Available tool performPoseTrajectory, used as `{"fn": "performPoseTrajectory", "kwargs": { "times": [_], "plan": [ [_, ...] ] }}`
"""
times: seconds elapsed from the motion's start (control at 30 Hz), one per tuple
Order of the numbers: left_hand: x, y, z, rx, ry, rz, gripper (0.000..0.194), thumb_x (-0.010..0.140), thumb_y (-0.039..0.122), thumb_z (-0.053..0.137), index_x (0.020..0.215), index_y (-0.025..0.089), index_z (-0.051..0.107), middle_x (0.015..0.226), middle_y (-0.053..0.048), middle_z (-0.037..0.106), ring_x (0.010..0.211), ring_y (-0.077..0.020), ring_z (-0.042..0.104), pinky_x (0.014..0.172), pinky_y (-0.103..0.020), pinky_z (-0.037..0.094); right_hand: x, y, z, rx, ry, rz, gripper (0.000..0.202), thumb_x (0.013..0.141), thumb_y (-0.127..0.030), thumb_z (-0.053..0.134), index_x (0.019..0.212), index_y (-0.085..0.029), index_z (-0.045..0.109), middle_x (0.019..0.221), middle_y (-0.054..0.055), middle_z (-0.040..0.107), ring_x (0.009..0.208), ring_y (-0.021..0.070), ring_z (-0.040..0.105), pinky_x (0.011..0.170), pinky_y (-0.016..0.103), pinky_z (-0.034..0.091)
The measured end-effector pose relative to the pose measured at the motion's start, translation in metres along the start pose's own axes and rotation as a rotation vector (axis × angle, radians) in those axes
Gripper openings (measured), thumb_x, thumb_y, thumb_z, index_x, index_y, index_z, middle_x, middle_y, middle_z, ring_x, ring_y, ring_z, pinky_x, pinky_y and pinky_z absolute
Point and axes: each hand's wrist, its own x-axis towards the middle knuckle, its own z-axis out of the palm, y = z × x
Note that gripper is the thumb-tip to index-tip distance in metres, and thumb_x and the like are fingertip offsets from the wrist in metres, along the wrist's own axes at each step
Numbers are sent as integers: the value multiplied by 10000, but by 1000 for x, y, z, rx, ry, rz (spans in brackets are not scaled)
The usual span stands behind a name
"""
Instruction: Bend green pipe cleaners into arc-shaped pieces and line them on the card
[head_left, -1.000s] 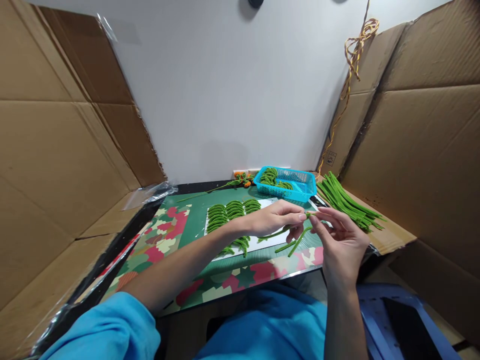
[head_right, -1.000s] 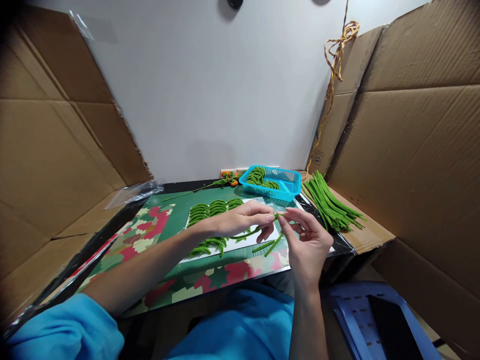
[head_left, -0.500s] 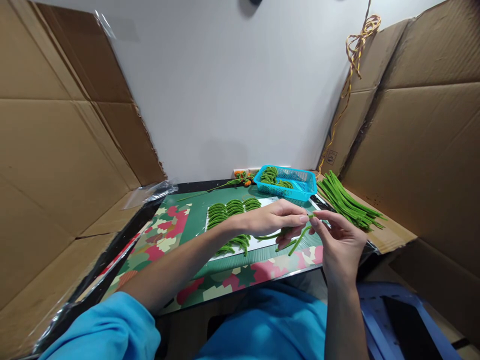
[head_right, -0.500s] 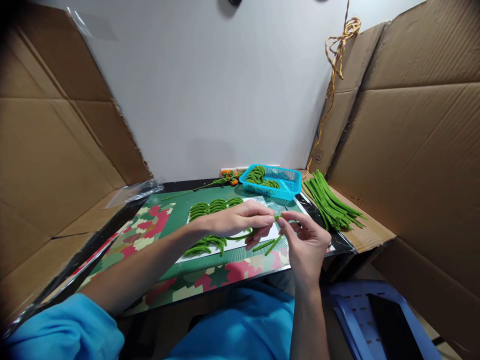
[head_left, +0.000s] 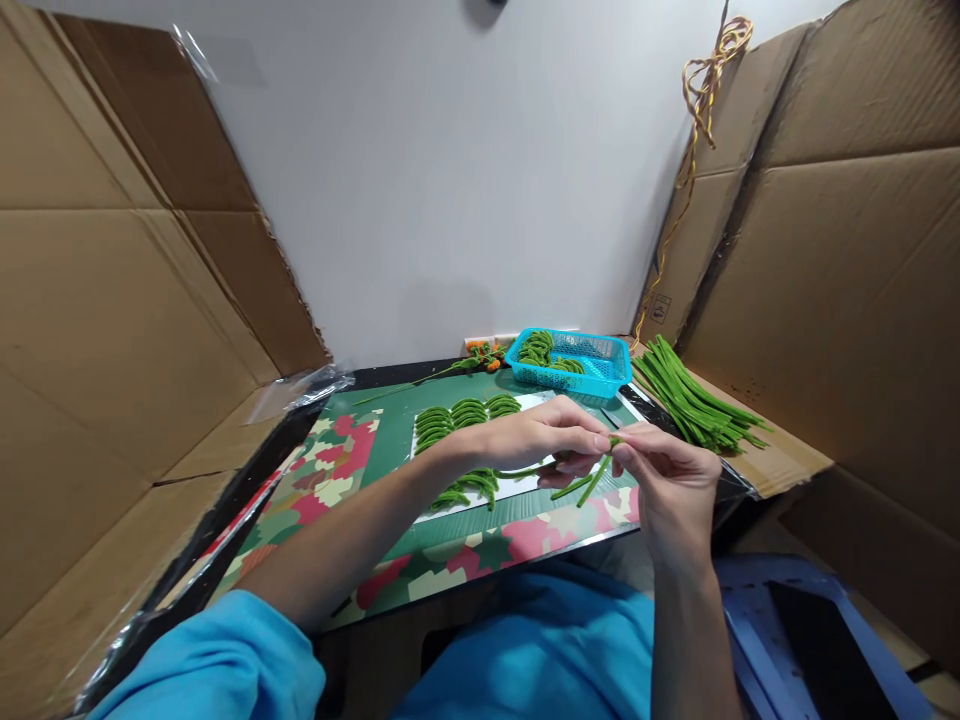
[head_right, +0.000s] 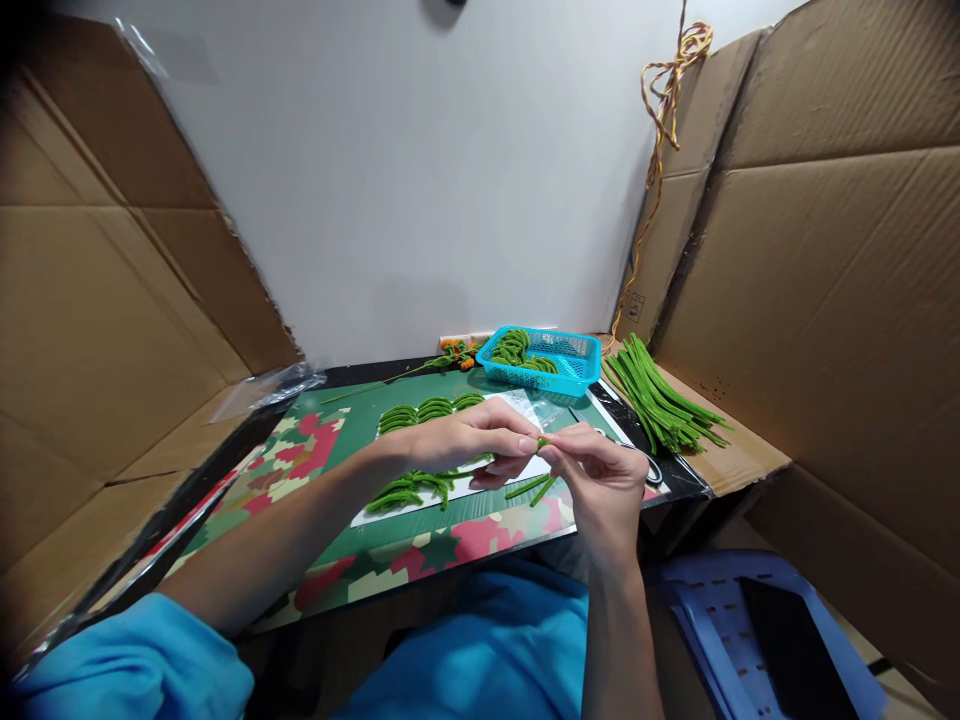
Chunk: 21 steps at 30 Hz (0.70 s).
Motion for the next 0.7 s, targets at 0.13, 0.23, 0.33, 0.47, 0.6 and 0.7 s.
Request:
{"fn": "performPoseTrajectory", "kwargs": {
  "times": [0.13,0.23,0.33,0.47,0.6,0.7],
  "plan": [
    [-1,5,0,55,-12,-23,426,1004,513,636,748,177,585,651,21,469,514,-109,457,473,-262,367,-3,1,-4,-38,-1,23,104,797,-321,927,831,-259,851,772,44,793,637,185,687,530,300,535],
    [-2,10,-1,125,-45,-32,451,1013,544,620,758,172,630,646,0,527,528,-115,477,492,-258,387,-4,0,-6,-23,-34,25,96,823,-323,905,831,-248,845,752,48,786,596,170,665,493,284,525],
    [-3,14,-1,175,-75,-38,462,1020,549,615,777,166,700,656,-25,587,537,-121,496,498,-260,394,-4,-3,-6,4,-77,28,75,853,-311,883,842,-247,845,756,52,783,605,176,677,482,278,530],
    [-5,19,1,176,-105,-40,423,1019,534,636,875,165,785,728,-53,665,554,-121,525,503,-257,397,-4,-8,-6,70,-159,7,50,878,-229,860,911,-267,858,793,40,791,592,167,688,481,270,539],
    [-6,21,3,180,-114,-59,440,1021,550,628,864,171,786,713,-47,663,554,-123,537,506,-256,394,-3,-11,-7,61,-173,-15,157,820,-157,901,916,-274,863,795,28,802,594,173,709,483,265,553],
    [-6,21,3,169,-109,-71,453,1013,557,638,828,164,765,676,-34,625,548,-123,514,499,-260,384,-4,-12,-7,62,-166,-14,167,807,-148,908,907,-275,865,798,31,809,590,186,720,464,271,555]
  ]
}}
